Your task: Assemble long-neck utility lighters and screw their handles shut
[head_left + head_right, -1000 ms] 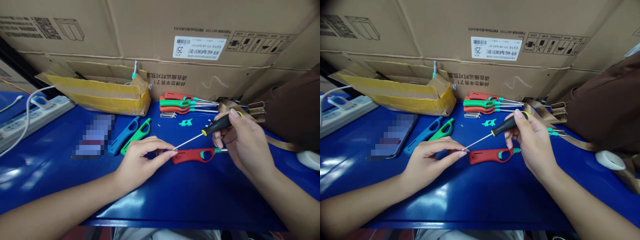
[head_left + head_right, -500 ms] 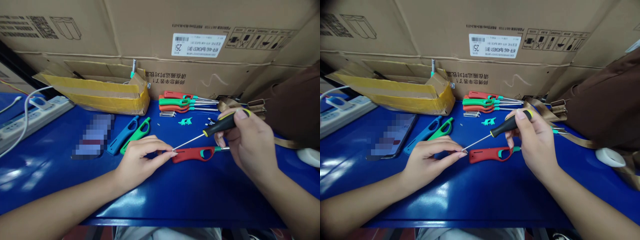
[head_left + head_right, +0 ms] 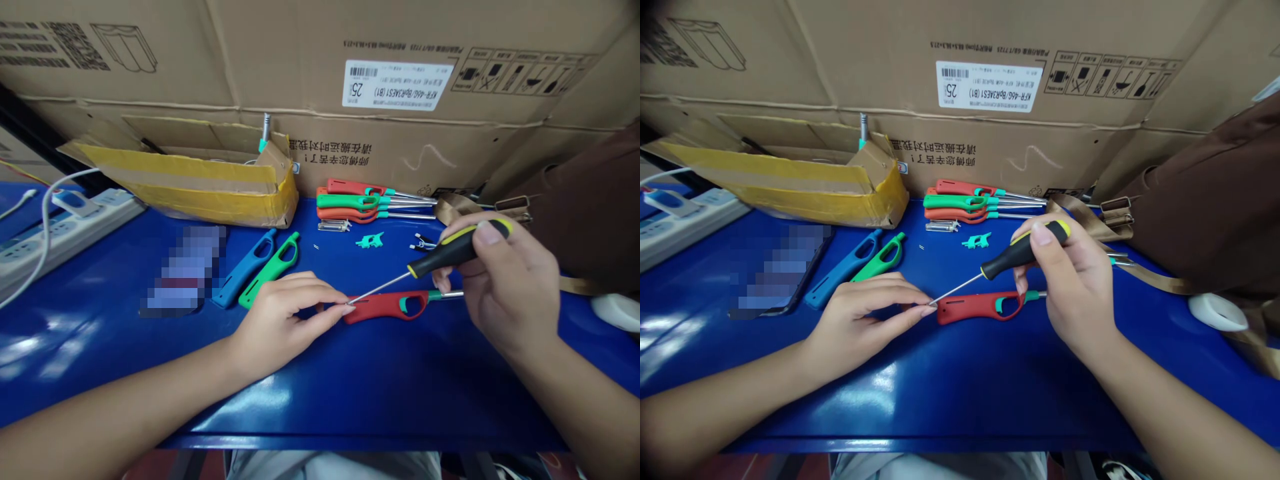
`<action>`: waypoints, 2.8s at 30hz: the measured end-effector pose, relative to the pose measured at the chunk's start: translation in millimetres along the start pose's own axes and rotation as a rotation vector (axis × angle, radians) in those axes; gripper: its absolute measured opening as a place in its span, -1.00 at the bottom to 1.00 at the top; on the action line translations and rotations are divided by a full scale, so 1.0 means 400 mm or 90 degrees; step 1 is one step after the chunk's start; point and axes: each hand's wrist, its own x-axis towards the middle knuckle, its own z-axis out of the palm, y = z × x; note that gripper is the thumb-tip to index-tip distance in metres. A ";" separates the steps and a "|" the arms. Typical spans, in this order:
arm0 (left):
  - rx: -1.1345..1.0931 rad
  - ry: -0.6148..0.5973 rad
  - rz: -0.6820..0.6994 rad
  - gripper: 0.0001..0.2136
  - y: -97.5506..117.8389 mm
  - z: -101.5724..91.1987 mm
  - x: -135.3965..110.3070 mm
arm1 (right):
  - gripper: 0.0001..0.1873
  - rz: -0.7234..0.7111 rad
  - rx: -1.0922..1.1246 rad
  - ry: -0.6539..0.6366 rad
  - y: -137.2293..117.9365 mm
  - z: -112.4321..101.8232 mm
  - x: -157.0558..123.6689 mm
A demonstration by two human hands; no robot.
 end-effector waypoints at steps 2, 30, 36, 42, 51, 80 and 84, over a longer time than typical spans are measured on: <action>0.011 -0.014 0.001 -0.95 -0.004 0.000 -0.001 | -0.85 -0.022 -0.021 -0.013 0.001 -0.004 -0.004; 0.129 -0.225 -0.038 -0.63 -0.042 0.026 -0.019 | -0.84 -0.092 -0.104 -0.227 -0.014 0.006 -0.045; 0.121 -0.227 -0.038 -0.63 -0.041 0.025 -0.017 | -0.84 -0.101 -0.105 -0.244 -0.008 0.009 -0.041; 0.112 -0.235 -0.038 -0.65 -0.044 0.029 -0.018 | -0.83 -0.112 -0.099 -0.262 -0.007 0.008 -0.041; 0.114 -0.228 -0.033 -0.64 -0.043 0.027 -0.021 | -0.80 -0.140 -0.116 -0.271 -0.003 0.002 -0.045; 0.120 -0.240 -0.040 -0.67 -0.044 0.029 -0.020 | -0.22 -0.232 -0.232 -0.308 -0.001 0.000 -0.061; 0.109 -0.236 -0.045 -0.68 -0.045 0.032 -0.019 | -0.17 -0.273 -0.260 -0.336 -0.010 0.003 -0.054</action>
